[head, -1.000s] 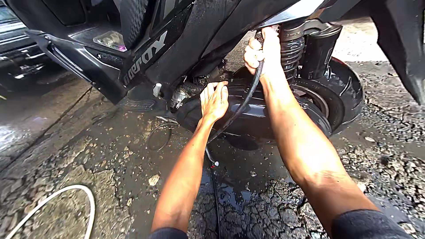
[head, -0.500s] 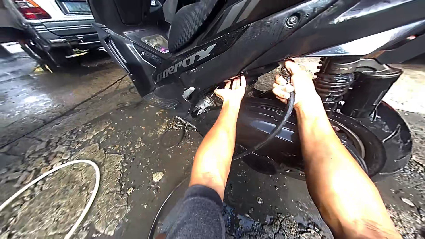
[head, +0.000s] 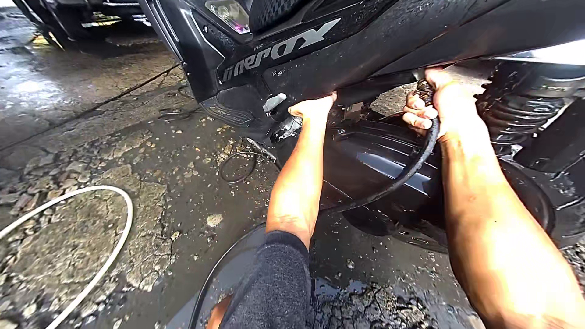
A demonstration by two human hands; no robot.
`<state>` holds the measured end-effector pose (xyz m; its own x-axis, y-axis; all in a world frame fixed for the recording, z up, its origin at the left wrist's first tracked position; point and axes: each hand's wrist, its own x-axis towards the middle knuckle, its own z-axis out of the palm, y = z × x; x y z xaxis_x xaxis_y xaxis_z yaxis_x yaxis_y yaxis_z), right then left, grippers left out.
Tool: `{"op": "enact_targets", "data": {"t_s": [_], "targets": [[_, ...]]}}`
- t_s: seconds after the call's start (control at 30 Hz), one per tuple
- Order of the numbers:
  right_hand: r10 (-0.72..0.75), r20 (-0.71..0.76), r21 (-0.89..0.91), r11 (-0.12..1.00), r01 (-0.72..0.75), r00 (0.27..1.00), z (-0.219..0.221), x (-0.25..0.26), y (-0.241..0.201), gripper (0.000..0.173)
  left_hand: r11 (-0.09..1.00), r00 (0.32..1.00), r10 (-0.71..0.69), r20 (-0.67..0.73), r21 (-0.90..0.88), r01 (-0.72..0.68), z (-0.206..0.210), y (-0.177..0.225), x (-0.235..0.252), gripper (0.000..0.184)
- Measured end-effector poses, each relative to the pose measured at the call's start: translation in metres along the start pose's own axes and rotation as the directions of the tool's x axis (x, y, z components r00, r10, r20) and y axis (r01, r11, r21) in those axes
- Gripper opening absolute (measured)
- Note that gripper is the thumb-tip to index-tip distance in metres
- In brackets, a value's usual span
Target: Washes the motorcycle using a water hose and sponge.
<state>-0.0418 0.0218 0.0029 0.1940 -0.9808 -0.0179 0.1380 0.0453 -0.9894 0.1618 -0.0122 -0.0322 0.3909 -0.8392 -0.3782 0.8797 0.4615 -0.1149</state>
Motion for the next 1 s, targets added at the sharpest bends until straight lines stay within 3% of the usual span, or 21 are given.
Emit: {"op": "enact_targets", "data": {"t_s": [0.1,0.27,0.5,0.7,0.8,0.87,0.93,1.0], "targets": [[0.083,0.036,0.018,0.996,-0.083,0.996,0.012,0.006,-0.005,0.052,0.988,0.993,-0.110,0.047,0.118,0.104,-0.008,0.020,0.017,0.093],[0.111,0.089,-0.153,0.984,-0.096,0.990,0.027,0.019,-0.005,0.045,0.914,0.985,-0.168,-0.031,0.371,0.167,-0.004,0.055,0.040,0.082],[0.167,0.143,-0.233,0.964,-0.131,0.975,0.030,0.033,-0.004,0.043,0.922,0.991,-0.063,0.120,0.386,0.012,-0.016,0.046,0.048,0.078],[0.200,0.162,-0.265,0.952,-0.152,0.966,0.045,0.050,-0.005,0.044,0.934,0.992,-0.110,0.061,0.347,0.082,-0.015,0.051,0.062,0.078],[0.216,0.206,-0.226,0.959,-0.168,0.954,0.043,0.050,-0.004,0.047,0.873,0.990,0.021,0.141,0.479,-0.087,-0.027,0.060,0.075,0.067],[0.208,0.174,-0.250,0.955,-0.161,0.962,0.043,0.047,-0.005,0.047,0.728,0.949,0.115,0.292,0.626,-0.280,-0.041,0.073,0.085,0.057],[0.193,0.147,-0.287,0.947,-0.145,0.970,0.046,0.046,-0.007,0.042,0.761,0.964,0.055,0.261,0.614,-0.209,-0.041,0.081,0.085,0.059],[0.185,0.139,-0.295,0.945,-0.138,0.973,0.048,0.044,-0.006,0.040,0.821,0.990,-0.054,0.134,0.570,-0.032,-0.034,0.083,0.073,0.064]]}}
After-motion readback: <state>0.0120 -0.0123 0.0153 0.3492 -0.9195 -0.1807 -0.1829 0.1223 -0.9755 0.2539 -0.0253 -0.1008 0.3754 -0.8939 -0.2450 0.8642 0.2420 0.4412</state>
